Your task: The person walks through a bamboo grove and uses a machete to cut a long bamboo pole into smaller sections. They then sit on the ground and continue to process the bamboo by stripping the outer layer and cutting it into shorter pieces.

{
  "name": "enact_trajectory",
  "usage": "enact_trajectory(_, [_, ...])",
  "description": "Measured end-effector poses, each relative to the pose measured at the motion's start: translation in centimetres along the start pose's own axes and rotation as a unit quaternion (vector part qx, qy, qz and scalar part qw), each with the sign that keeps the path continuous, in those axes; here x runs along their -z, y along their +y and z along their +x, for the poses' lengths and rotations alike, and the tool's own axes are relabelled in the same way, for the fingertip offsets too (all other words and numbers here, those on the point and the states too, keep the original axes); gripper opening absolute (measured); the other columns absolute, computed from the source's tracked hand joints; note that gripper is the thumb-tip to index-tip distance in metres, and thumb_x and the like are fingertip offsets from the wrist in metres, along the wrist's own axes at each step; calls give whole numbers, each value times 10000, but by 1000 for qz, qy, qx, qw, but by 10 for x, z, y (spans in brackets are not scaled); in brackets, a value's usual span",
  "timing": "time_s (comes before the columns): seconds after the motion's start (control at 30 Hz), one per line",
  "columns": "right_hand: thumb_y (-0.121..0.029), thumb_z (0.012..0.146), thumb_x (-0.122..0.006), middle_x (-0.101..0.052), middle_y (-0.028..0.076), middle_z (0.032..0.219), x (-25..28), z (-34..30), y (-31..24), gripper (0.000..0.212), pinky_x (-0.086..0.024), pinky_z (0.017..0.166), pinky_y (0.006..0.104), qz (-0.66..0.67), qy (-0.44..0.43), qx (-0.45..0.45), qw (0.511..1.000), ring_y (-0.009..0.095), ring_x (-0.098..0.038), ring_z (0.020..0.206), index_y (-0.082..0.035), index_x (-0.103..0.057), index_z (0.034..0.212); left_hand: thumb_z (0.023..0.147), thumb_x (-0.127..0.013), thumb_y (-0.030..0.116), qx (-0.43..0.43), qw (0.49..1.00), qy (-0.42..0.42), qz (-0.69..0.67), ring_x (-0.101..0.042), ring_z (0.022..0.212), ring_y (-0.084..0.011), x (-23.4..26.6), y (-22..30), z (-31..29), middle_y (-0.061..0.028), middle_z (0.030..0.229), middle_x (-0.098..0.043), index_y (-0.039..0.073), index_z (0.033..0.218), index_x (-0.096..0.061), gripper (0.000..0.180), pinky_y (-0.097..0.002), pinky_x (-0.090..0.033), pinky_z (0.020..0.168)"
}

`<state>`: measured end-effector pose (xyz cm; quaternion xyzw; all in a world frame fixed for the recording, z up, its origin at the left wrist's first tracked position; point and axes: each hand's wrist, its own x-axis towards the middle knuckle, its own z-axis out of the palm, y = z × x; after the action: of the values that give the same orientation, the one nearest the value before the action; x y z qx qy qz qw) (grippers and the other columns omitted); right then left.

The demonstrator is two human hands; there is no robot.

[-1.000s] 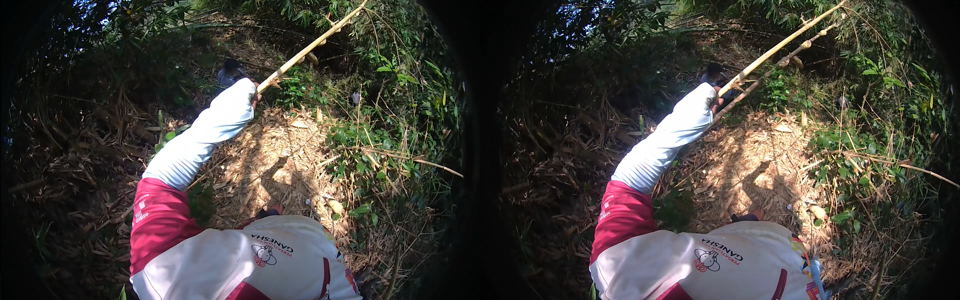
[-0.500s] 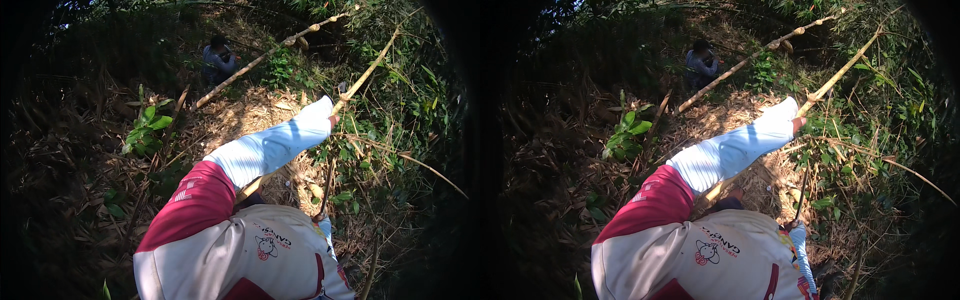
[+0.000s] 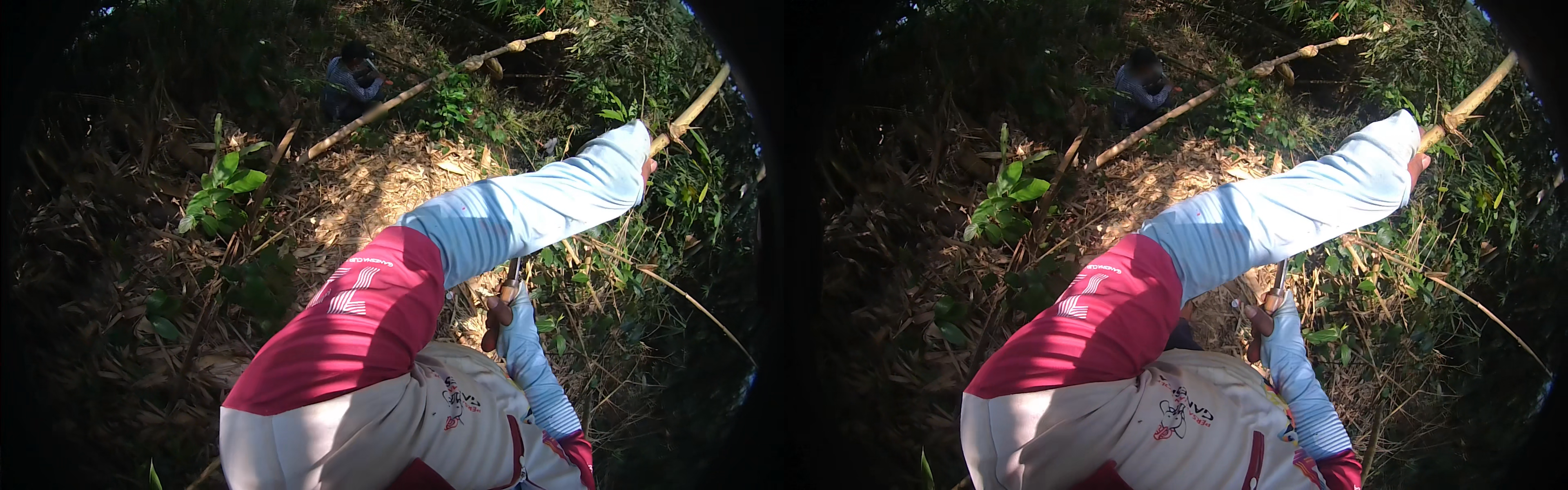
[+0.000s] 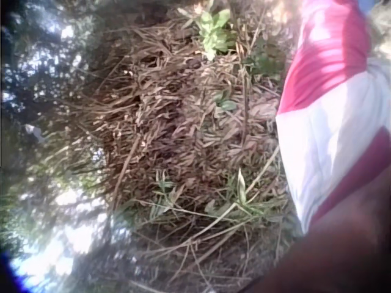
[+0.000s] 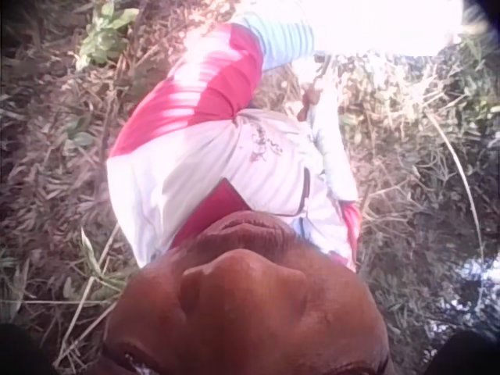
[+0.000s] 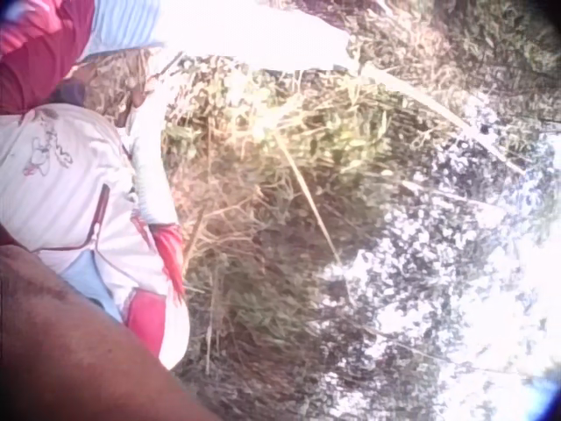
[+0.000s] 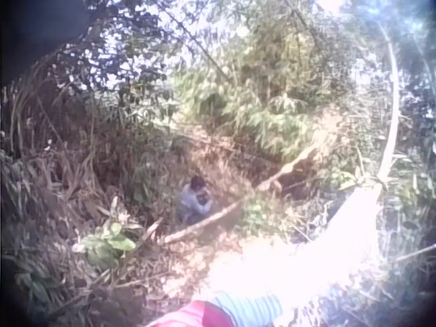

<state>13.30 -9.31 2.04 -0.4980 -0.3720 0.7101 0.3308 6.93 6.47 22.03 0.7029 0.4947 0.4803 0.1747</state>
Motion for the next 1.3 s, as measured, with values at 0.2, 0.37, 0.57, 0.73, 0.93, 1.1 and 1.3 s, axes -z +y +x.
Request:
enact_trajectory(0.2, [-262,724,-719,-511,59,725,-26,23,-18,594,-350,287,300,-94,-16,31,995,170,-449,367,-53,-429,1199,836,-647,194,-32,975,48,-217,-536,654,-317,-27,-11,16,-145,741,-572,35,945,-569,208,-398,-446,608])
enact_trajectory(0.37, [-287,772,-707,-528,74,759,10,87,38,536,-355,317,316,-223,70,62,970,177,-457,403,-26,-455,1166,855,-623,118,-10,871,99,-481,-540,826,-209,-47,4,15,-98,969,-600,20,1061,-586,230,-281,-451,741])
enact_trajectory(0.57, [-287,785,-697,-528,70,771,-1,122,50,518,-383,378,306,-177,156,195,952,166,-472,466,-25,-449,1157,848,-630,172,-24,894,122,-430,-572,834,-253,-21,-36,18,-127,976,-601,-4,1185,-521,395,-339,-453,732])
enact_trajectory(0.73, [-287,796,-688,-529,66,780,-9,140,50,503,-407,429,299,-152,210,298,919,157,-485,518,-24,-444,1149,793,-645,342,-178,978,-82,-70,-600,971,-356,66,-98,-17,-223,1151,-576,-94,1417,-120,924,-395,-498,818])
enact_trajectory(0.93, [-286,809,-677,-529,62,792,9,168,16,486,-435,491,289,-147,253,398,870,147,-500,581,-23,-438,1141,785,-664,382,-167,903,-357,-173,-609,849,-374,129,-218,-130,-212,896,-608,103,1357,-444,674,-433,-502,761])
enact_trajectory(1.1, [-181,832,-615,-544,58,844,-57,190,-70,380,-457,593,272,-109,249,330,904,141,-521,674,-42,-432,1135,799,-683,264,213,931,-294,-41,-613,862,-331,183,-334,-244,-161,924,-626,40,1224,-543,500,-392,-500,741])
enact_trajectory(1.3, [-113,776,-635,-538,64,848,-32,276,-99,399,-434,504,269,-40,180,427,885,127,-497,638,-48,-446,1121,824,-656,201,580,798,-145,-79,-614,901,-295,196,-389,-321,-147,978,-614,0,1176,-549,419,-364,-510,760])
